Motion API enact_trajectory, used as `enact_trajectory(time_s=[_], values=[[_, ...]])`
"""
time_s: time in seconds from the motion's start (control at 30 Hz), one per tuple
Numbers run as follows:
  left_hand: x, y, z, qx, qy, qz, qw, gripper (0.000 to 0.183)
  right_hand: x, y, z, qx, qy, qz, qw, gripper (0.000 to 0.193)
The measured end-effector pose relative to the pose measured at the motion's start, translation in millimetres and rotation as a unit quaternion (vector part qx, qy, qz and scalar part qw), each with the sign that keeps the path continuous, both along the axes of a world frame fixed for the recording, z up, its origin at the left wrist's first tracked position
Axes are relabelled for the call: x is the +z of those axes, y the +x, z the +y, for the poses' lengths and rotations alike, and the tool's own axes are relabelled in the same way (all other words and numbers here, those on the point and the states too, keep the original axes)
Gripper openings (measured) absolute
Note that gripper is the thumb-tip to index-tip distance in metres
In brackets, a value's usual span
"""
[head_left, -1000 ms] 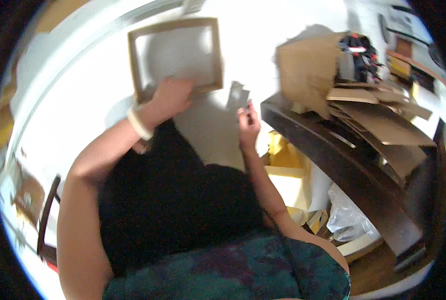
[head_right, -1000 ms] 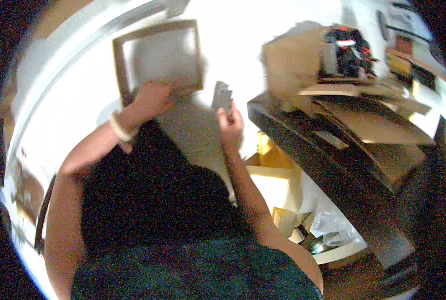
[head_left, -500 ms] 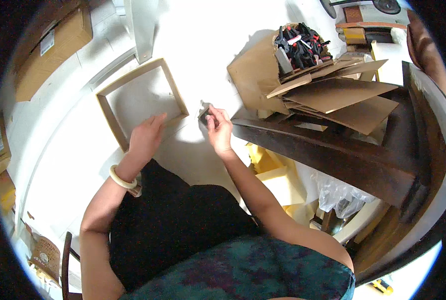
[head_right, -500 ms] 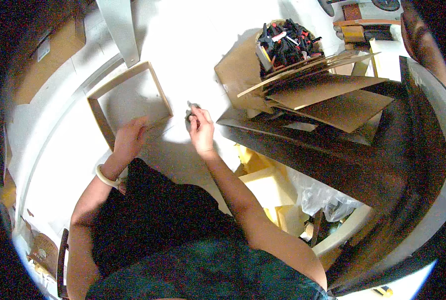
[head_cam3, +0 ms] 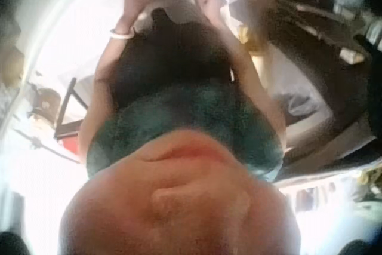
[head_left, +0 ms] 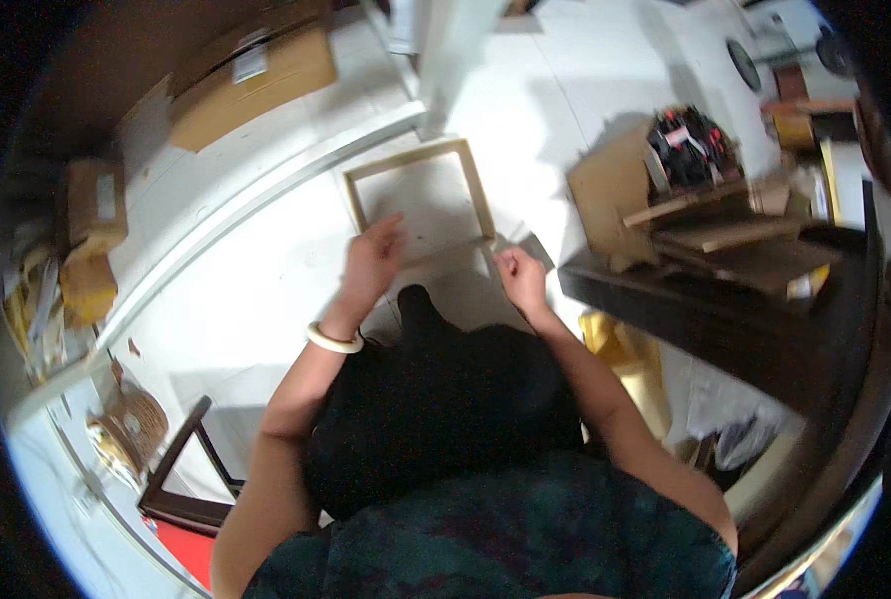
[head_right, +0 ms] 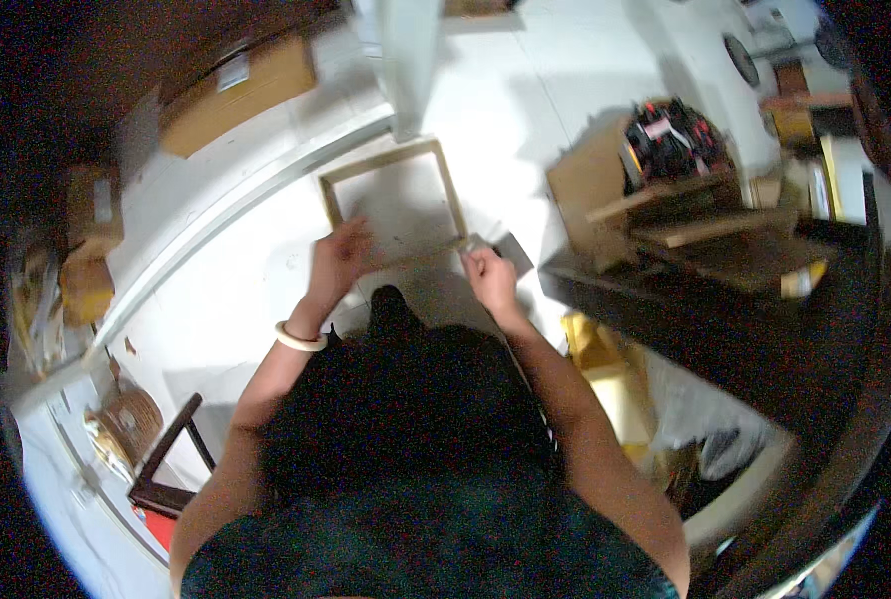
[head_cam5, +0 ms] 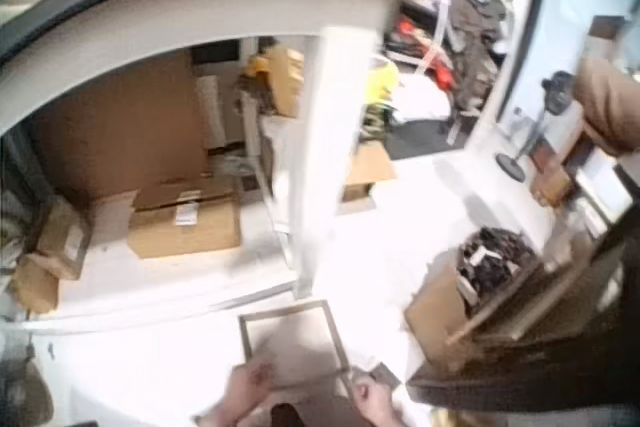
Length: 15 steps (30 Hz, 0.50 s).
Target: The person assembles a small cardboard box by applying glue to a foam insert and attaching it to the box base. They then sand the edges of the box and wipe it with a cloth. Finally, they handle a rolled decorative fabric.
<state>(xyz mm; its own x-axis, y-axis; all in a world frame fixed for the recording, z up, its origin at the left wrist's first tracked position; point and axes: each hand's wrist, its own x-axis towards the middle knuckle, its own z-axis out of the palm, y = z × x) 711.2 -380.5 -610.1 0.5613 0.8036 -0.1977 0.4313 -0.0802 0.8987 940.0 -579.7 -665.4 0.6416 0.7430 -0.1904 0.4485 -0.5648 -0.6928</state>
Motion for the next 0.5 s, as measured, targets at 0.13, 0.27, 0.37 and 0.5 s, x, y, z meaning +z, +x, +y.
enact_trajectory(time_s=[0.13,0.27,0.37,0.5], values=[[-10.1,-52.8,6.0,0.044,0.165,0.110,0.979,0.016,-17.0,5.2,-10.0,0.105,-0.139,-0.014,0.985,0.038],[-12.6,-61.0,7.7,0.042,0.214,0.023,0.976,0.035,-20.9,1.5,-38.4,0.102,-0.094,0.017,0.990,0.021],[-19.0,-67.9,13.9,0.004,0.196,0.056,0.979,0.054,-5.0,-8.0,-66.8,0.163,-0.258,0.037,0.952,0.022],[-26.9,-72.5,23.7,0.063,0.112,0.012,0.992,0.028,-18.0,-21.4,-123.9,0.163,-0.247,0.037,0.954,0.031]])
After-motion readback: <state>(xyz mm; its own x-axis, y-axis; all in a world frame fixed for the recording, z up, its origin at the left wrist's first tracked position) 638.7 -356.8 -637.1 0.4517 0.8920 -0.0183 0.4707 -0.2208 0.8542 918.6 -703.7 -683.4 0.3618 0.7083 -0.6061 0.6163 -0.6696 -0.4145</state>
